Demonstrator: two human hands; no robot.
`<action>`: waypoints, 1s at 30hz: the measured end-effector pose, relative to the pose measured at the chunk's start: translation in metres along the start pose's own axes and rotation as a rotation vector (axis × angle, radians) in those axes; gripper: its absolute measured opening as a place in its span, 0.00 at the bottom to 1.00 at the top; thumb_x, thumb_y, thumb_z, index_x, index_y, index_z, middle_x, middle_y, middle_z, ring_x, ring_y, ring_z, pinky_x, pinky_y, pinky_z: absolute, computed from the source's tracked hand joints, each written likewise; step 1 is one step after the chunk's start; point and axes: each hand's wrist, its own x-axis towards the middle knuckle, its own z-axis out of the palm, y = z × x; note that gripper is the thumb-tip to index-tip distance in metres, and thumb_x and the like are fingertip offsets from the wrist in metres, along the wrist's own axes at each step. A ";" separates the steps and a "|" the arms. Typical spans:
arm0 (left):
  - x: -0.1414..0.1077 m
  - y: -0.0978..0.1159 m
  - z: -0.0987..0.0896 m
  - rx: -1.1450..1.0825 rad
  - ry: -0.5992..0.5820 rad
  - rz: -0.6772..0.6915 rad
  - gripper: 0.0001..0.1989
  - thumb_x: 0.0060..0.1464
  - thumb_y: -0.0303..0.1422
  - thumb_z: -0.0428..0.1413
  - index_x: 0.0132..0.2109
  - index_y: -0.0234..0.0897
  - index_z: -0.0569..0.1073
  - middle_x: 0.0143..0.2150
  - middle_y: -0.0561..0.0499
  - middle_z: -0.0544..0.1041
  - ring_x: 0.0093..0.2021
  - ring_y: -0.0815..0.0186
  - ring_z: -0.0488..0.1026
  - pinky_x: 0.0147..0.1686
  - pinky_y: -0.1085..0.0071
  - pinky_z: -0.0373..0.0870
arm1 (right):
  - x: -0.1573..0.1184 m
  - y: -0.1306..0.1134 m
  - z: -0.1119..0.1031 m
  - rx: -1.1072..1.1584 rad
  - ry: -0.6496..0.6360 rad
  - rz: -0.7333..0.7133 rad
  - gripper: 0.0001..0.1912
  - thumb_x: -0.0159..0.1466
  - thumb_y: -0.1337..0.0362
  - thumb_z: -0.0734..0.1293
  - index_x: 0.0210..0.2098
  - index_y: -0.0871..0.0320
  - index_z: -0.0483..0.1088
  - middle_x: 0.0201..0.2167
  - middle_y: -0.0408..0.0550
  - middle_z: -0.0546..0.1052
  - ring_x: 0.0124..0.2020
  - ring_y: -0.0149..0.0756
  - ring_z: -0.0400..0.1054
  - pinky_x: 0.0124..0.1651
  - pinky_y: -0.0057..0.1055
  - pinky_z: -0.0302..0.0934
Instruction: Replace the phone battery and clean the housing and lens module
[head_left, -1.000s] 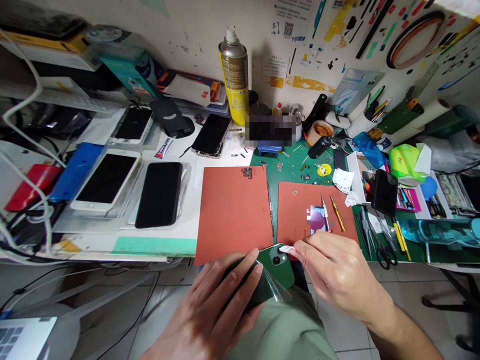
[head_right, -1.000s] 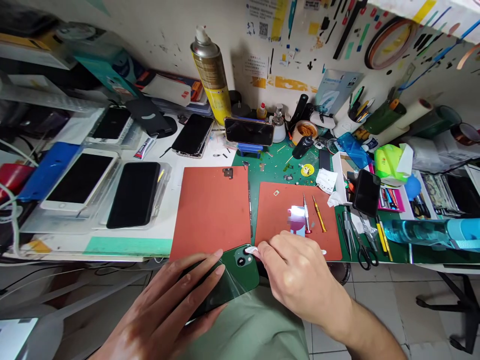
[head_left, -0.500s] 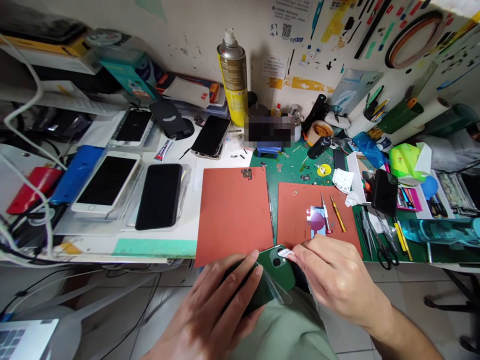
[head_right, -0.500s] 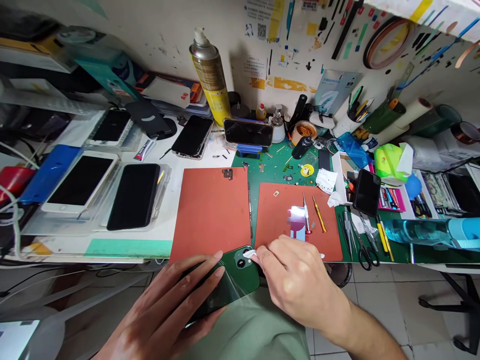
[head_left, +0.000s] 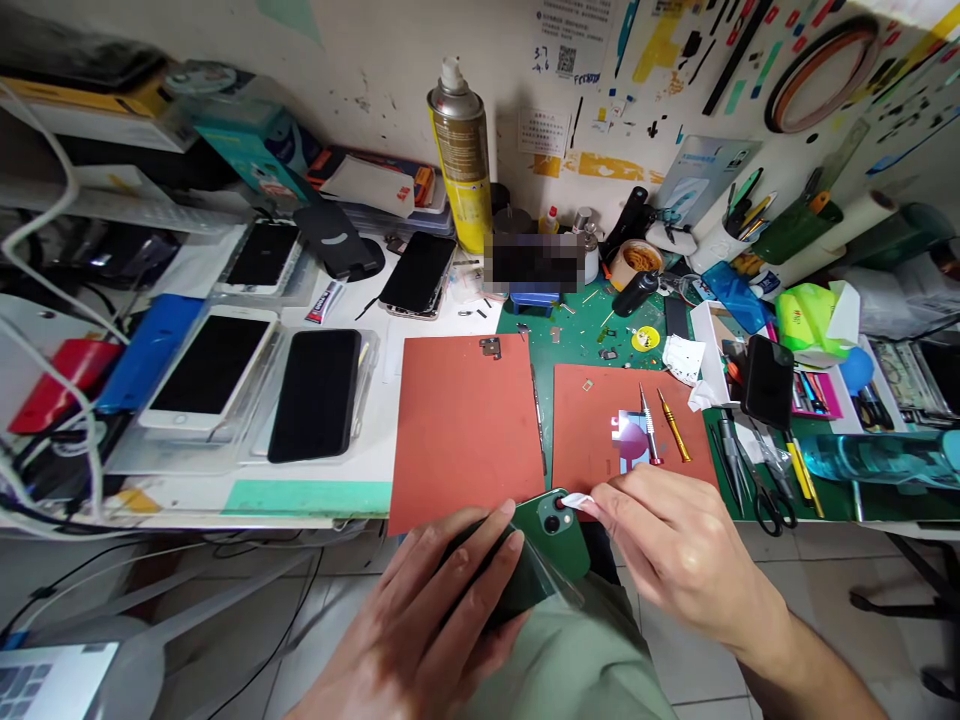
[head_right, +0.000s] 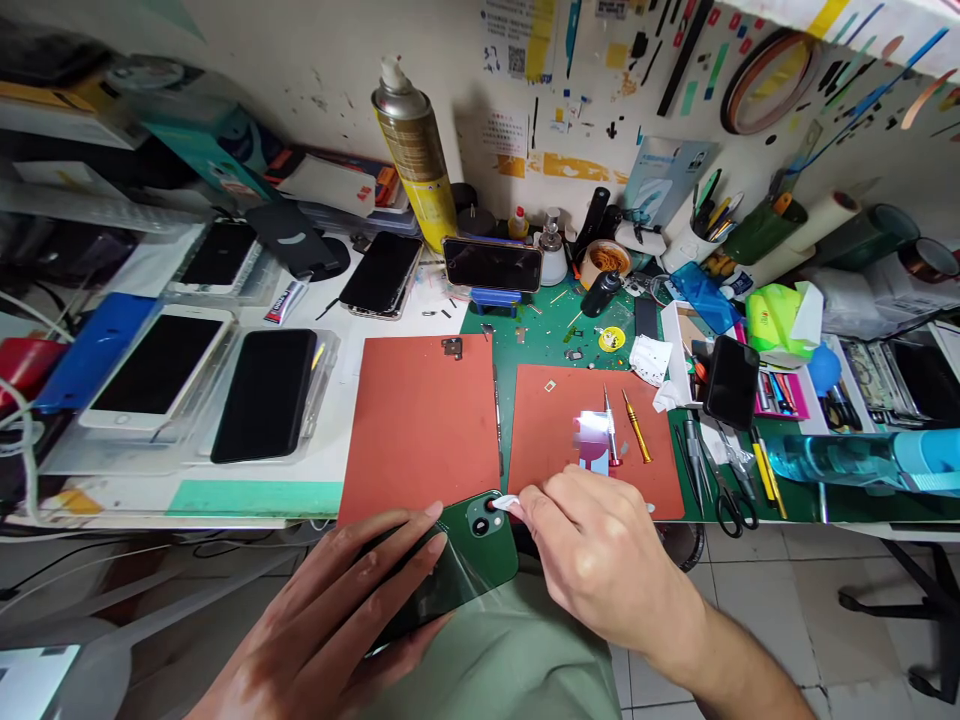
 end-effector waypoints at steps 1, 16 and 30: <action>0.000 0.000 0.000 0.000 0.001 0.000 0.22 0.67 0.25 0.62 0.65 0.23 0.73 0.66 0.31 0.76 0.64 0.47 0.72 0.57 0.51 0.76 | 0.000 0.000 0.000 0.000 -0.002 0.001 0.07 0.74 0.73 0.67 0.42 0.65 0.78 0.28 0.46 0.71 0.29 0.36 0.57 0.32 0.37 0.51; 0.001 0.000 -0.003 -0.017 0.013 -0.013 0.22 0.68 0.26 0.62 0.65 0.24 0.73 0.67 0.32 0.76 0.65 0.48 0.72 0.58 0.52 0.77 | 0.002 0.000 -0.001 -0.036 0.023 0.016 0.07 0.74 0.72 0.67 0.42 0.64 0.78 0.28 0.46 0.72 0.29 0.36 0.59 0.33 0.37 0.52; 0.012 0.011 -0.007 -0.016 0.043 -0.002 0.20 0.72 0.32 0.57 0.67 0.30 0.73 0.67 0.39 0.77 0.68 0.52 0.71 0.65 0.56 0.73 | 0.027 0.006 0.065 0.101 -0.479 0.179 0.07 0.76 0.62 0.68 0.45 0.55 0.79 0.35 0.45 0.81 0.36 0.35 0.74 0.33 0.34 0.52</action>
